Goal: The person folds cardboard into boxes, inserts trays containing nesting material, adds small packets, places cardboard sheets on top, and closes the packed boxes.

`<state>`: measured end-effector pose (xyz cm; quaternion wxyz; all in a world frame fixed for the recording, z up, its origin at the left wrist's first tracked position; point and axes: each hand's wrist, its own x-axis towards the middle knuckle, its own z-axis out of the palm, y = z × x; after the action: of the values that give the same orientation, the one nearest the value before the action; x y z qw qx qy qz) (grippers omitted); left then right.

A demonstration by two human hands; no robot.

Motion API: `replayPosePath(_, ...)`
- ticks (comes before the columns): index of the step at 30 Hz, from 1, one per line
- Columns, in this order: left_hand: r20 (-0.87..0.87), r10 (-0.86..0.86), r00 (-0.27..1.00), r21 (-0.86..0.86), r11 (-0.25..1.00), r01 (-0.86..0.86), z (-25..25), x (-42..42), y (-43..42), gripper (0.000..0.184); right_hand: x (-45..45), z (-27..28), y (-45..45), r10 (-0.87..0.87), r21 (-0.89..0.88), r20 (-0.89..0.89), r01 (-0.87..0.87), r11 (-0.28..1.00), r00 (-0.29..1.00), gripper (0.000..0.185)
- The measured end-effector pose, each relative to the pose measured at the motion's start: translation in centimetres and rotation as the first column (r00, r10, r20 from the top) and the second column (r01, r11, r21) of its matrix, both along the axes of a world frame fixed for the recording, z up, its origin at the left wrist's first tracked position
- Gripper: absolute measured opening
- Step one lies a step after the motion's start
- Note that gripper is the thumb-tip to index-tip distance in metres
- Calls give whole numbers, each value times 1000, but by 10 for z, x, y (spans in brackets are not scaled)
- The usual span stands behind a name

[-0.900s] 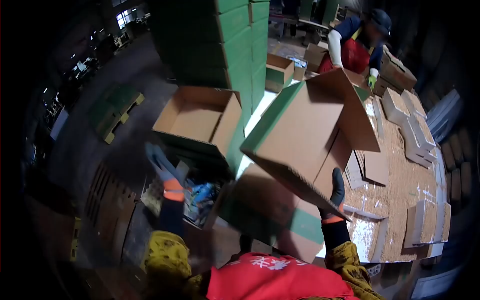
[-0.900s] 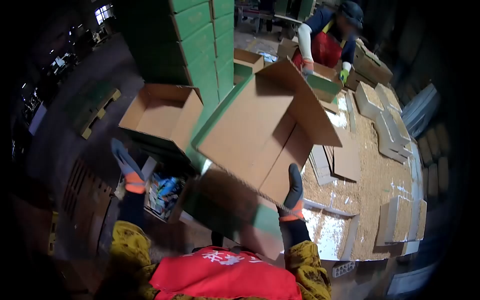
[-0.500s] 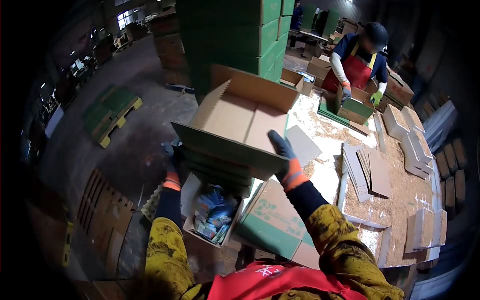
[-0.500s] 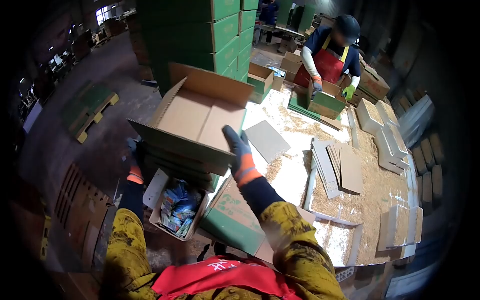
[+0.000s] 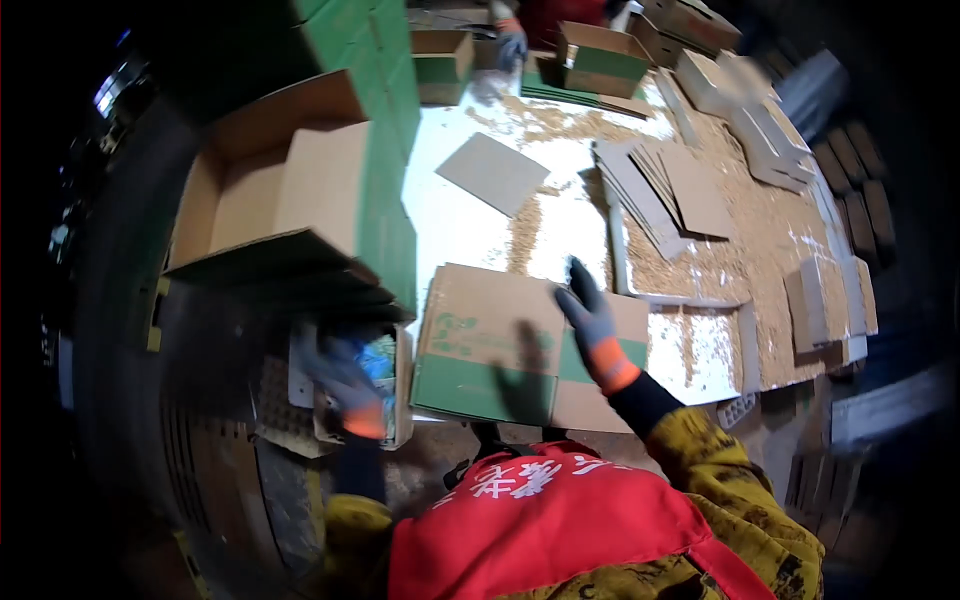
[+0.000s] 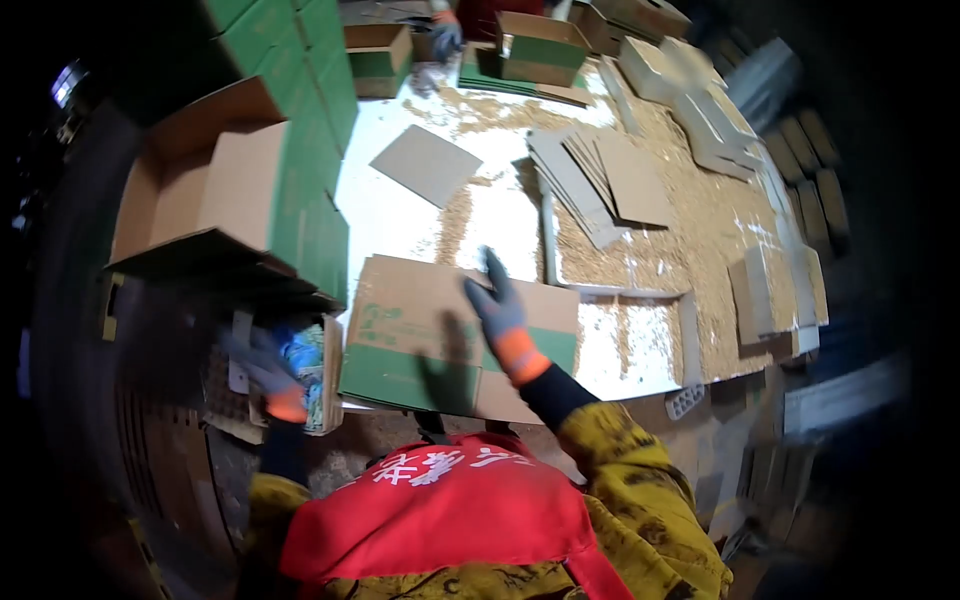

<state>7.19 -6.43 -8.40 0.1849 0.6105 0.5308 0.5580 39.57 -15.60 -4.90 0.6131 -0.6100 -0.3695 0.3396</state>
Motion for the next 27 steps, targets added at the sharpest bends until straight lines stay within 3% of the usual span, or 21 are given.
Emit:
replayPosePath(1,-238,-160,958,-4,987,163,-22,27,-31,53,29,-9,-38,-159,-185,106,176,967,982,62)
replayPosePath(2,-589,-350,729,-117,929,352,-14,55,-58,61,69,-50,-74,-248,-172,380,332,927,891,70)
replayPosePath(3,-711,-348,610,-176,929,325,-14,89,-73,68,84,-69,-103,-378,-193,472,512,837,797,72)
replayPosePath(4,-814,-347,466,-228,929,293,-16,112,-83,75,112,-126,-131,-290,-232,755,654,720,588,76)
replayPosePath(5,-819,-327,471,-253,943,215,-33,125,-87,74,112,-130,-142,-395,-456,303,495,739,868,66)
replayPosePath(6,-828,-302,473,-274,953,129,-60,133,-87,74,111,-133,-153,-547,-629,-143,351,694,825,57)
replayPosePath(7,-840,-273,469,-291,956,35,-75,136,-90,74,101,-169,-162,-377,-516,201,425,743,904,53)
replayPosePath(8,-851,-268,451,-282,959,37,-75,141,-89,74,92,-204,-172,-247,-380,577,523,763,779,48)
replayPosePath(10,-872,-265,411,-279,960,26,-74,143,-95,75,86,-157,-167,-393,-409,129,410,815,910,45)
replayPosePath(11,-878,-268,396,-274,961,44,-76,143,-94,76,86,-133,-171,-403,-372,79,401,837,912,44)
replayPosePath(13,-806,-284,519,-297,953,59,-89,141,-91,77,87,-89,-166,-415,-273,-35,391,879,909,40)
replayPosePath(14,-765,-278,581,-298,953,64,-88,141,-87,77,94,-72,-163,-409,-283,-289,331,901,866,35)
replayPosePath(16,-694,-37,719,42,995,93,-41,147,-80,80,119,-43,-157,-277,-145,-338,241,960,899,34)
replayPosePath(18,-642,133,755,302,949,91,52,156,-78,84,153,-13,-156,-100,-29,-105,97,995,989,33)
replayPosePath(19,-689,71,721,162,985,58,38,142,-66,75,173,-18,-154,-34,4,-123,35,999,992,31)
replayPosePath(21,-801,-30,598,98,979,181,85,128,-63,61,209,-29,-152,101,-4,-71,-102,995,992,29)
replayPosePath(22,-877,-49,477,141,925,353,148,147,-76,55,221,-35,-150,163,-43,1,-163,986,987,27)
replayPosePath(23,-871,-346,348,-226,913,341,169,156,-82,48,227,-44,-152,132,-120,118,-118,986,984,34)
replayPosePath(24,-735,-627,259,-563,777,283,182,162,-85,42,228,-45,-150,99,-187,246,-53,981,964,40)
replayPosePath(26,-853,-423,305,-231,831,507,158,151,-95,36,174,26,-150,-390,230,499,316,921,774,54)
replayPosePath(27,-768,-545,335,-362,803,474,153,151,-84,34,156,57,-149,-448,380,578,261,887,682,60)
